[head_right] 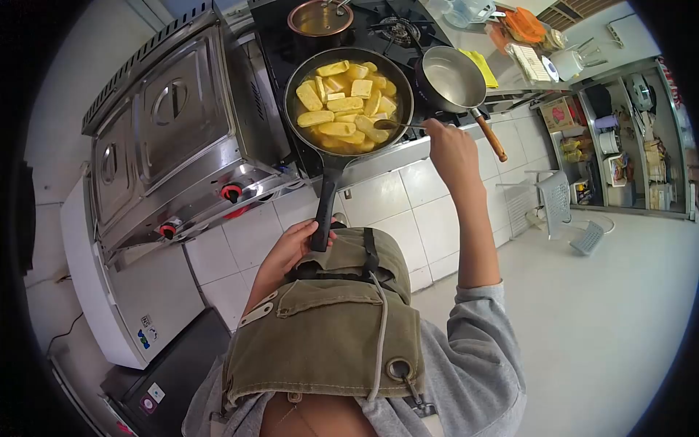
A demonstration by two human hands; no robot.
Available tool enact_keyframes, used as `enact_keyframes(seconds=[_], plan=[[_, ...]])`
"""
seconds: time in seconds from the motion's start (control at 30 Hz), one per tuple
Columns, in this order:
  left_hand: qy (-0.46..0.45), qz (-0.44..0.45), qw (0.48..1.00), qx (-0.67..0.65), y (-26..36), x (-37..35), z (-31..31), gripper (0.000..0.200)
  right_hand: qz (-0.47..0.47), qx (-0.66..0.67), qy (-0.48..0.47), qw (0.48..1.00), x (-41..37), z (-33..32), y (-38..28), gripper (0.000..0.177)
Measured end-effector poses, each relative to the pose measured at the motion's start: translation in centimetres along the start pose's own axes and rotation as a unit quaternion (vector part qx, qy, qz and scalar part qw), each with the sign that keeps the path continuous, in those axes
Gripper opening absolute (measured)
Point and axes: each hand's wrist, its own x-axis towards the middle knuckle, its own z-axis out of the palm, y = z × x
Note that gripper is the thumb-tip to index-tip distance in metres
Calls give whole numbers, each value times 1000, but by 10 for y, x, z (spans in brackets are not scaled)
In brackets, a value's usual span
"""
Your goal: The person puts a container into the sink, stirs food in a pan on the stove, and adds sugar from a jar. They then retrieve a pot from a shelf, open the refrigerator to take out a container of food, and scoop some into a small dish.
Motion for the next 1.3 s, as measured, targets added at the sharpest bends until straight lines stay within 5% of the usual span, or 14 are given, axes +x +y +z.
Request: enact_keyframes(seconds=[0.43,0.67,0.93,1.3], plan=[[1,12,1000,7,-1,0,-1,39,0,19,16,1000,6,31,9,14],[4,12,1000,4,-4,1,-2,38,77,15,52,996,6,16,11,17],[7,12,1000,11,0,-1,1,39,12,-19,93,995,2,46,1,22],[-9,9,1000,1,-2,2,-3,39,43,-66,12,997,9,49,1,21]])
